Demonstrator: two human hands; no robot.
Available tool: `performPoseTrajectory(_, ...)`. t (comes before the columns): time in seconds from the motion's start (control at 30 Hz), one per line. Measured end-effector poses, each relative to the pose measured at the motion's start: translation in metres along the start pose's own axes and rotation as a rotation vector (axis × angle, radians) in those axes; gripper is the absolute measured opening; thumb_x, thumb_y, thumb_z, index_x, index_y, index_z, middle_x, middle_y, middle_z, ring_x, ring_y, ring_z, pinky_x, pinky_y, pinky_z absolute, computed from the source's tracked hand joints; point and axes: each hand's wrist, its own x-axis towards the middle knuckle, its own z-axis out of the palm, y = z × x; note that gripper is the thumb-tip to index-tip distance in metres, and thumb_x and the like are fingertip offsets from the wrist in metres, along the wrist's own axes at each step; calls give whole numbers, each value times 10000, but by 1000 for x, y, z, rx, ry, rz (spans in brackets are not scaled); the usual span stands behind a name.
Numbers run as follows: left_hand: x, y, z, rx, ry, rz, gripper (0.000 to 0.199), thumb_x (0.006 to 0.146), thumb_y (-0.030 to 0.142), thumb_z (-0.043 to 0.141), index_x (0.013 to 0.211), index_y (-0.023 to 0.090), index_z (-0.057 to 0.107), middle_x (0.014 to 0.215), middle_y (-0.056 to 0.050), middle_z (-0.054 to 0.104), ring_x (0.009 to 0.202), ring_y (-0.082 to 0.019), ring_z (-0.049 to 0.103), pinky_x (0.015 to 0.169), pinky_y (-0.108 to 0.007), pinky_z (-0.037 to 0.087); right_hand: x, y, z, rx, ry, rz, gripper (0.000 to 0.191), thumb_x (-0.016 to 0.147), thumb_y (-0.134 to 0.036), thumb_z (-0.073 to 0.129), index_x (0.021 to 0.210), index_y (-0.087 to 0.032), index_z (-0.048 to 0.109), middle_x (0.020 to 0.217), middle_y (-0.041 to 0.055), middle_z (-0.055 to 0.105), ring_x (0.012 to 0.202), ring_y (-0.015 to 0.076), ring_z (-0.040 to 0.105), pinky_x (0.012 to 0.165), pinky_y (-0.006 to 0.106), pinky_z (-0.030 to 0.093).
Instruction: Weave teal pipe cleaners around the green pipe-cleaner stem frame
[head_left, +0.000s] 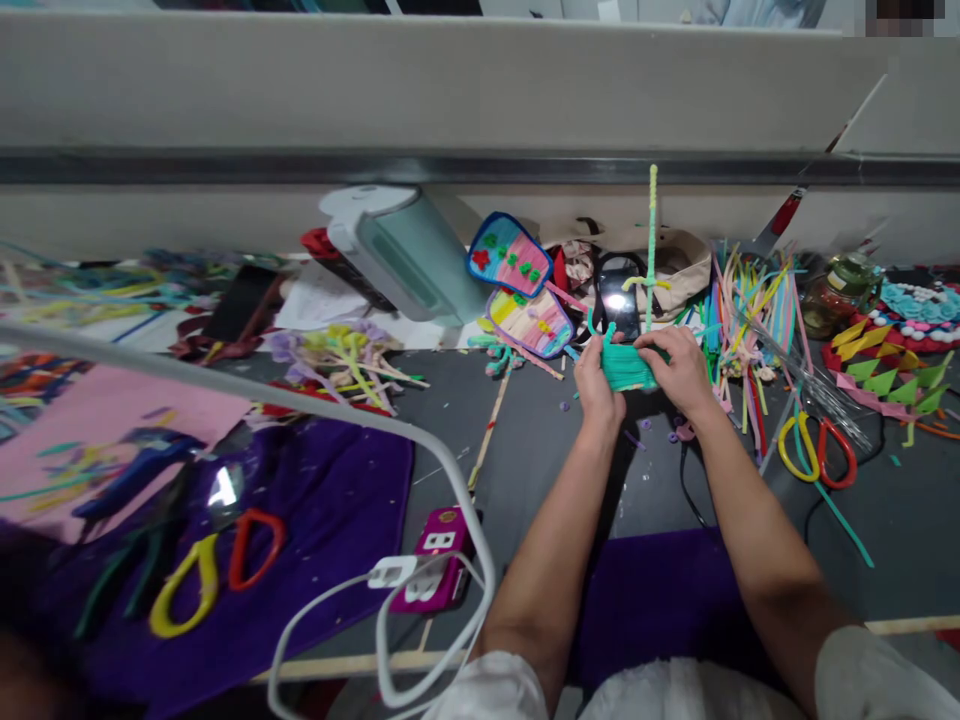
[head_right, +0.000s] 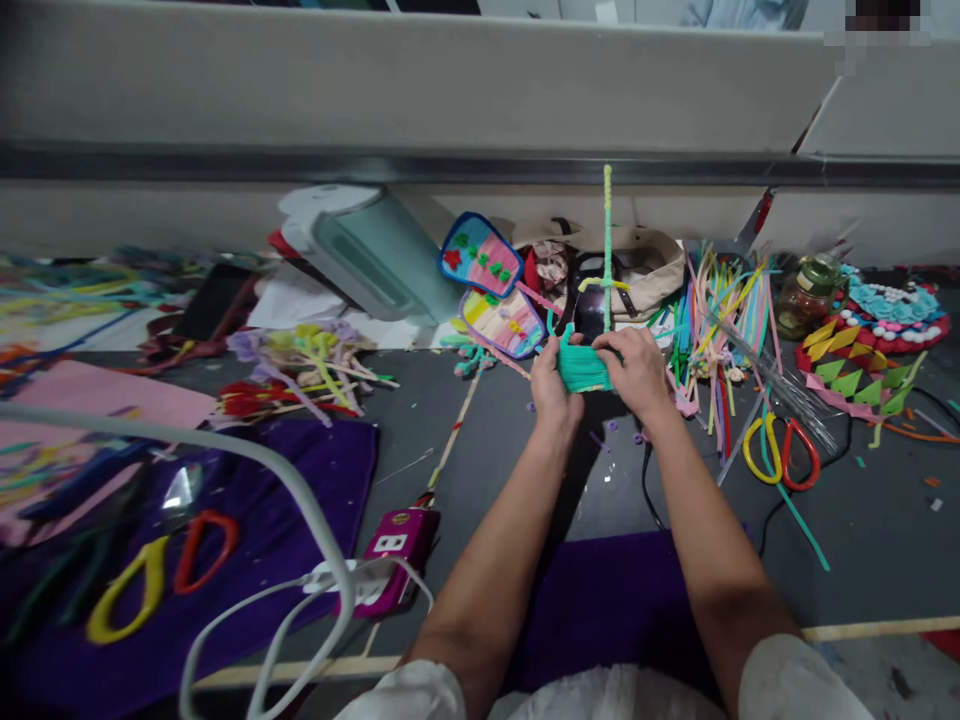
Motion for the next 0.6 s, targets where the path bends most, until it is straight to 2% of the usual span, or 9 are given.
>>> performPoseTrajectory(0.1, 8, -1, -3, -47, -1, -96, 281, 709, 416, 781, 781, 149, 734, 812, -53, 765, 706, -148, 687, 688, -247, 520, 0, 1, 0, 15, 6, -6, 193, 942, -264, 561, 953, -250, 753, 988, 49, 724, 993, 241, 578, 939, 370, 436)
performPoseTrajectory(0.33, 18, -1, -10, -68, -39, -189, 179, 632, 264, 836, 756, 173, 745, 791, -16, 767, 722, -148, 698, 738, -265, 552, 0, 6, -4, -32, 1, 19, 196, 936, -247, 560, 937, -255, 756, 974, 50, 725, 997, 249, 573, 946, 383, 431)
performPoseTrajectory(0.6, 20, -1, -15, 6, -19, -195, 196, 607, 255, 868, 744, 180, 749, 770, -20, 763, 693, -150, 690, 671, -256, 545, 0, 4, -8, -85, -24, 52, 198, 935, -245, 557, 916, -257, 754, 949, 55, 722, 985, 264, 557, 922, 393, 436)
